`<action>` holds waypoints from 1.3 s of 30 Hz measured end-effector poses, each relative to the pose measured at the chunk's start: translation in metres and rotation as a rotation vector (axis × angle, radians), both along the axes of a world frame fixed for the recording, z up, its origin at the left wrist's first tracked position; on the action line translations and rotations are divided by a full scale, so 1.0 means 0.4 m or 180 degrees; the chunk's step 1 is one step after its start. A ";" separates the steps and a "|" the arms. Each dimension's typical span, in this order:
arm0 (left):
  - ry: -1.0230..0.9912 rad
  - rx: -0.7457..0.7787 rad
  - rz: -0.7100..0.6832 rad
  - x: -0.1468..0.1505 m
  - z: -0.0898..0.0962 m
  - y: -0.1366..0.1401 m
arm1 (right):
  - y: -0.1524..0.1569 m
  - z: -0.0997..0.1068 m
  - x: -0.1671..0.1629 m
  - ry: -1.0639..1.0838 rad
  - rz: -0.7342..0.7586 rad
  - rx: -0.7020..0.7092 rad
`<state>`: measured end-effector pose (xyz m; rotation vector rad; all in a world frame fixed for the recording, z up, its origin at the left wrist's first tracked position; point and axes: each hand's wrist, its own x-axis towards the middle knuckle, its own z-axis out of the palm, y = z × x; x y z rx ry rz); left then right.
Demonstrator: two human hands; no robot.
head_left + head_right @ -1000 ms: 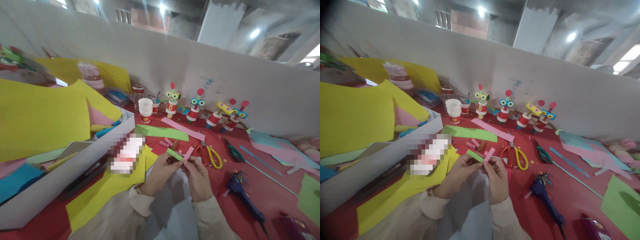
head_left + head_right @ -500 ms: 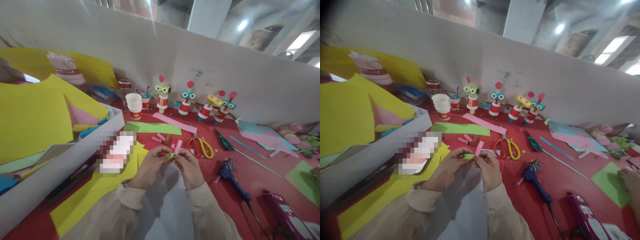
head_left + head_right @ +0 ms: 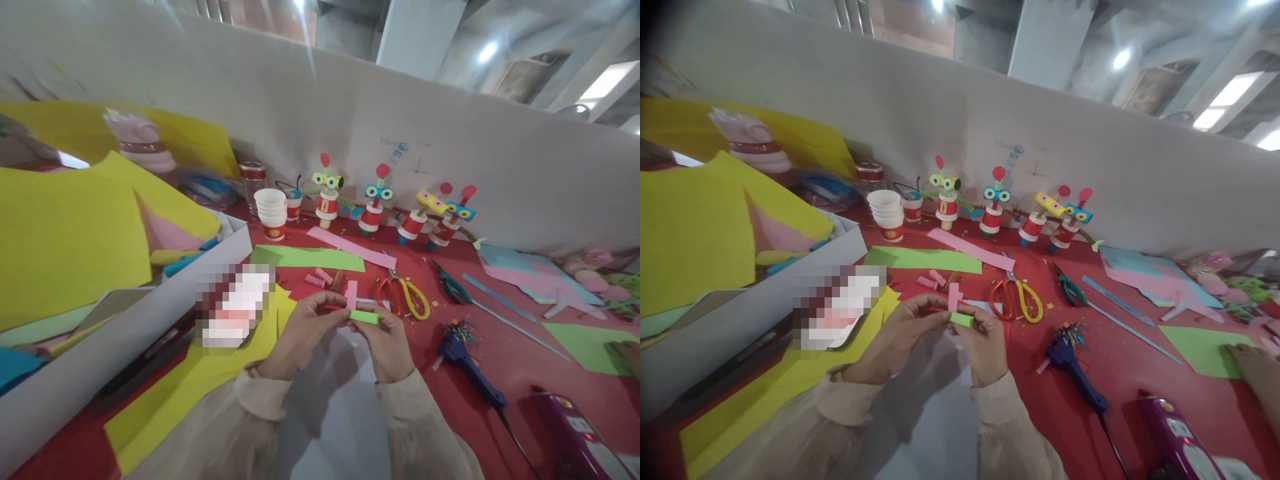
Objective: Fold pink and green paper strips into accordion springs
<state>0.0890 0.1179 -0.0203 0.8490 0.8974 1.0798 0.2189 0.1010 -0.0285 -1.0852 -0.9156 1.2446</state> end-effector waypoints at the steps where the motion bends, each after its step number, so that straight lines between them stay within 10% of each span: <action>1: -0.0034 0.0005 0.0023 0.001 0.001 0.000 | -0.001 -0.001 -0.001 0.0037 0.0021 0.0009; 19: -0.0939 -0.0386 0.0139 0.013 -0.003 -0.006 | -0.003 -0.009 -0.014 0.0030 0.0049 -0.0017; 39: -0.0511 -0.0314 0.0132 0.019 0.021 -0.019 | 0.004 -0.014 -0.010 -0.0382 0.0010 0.0150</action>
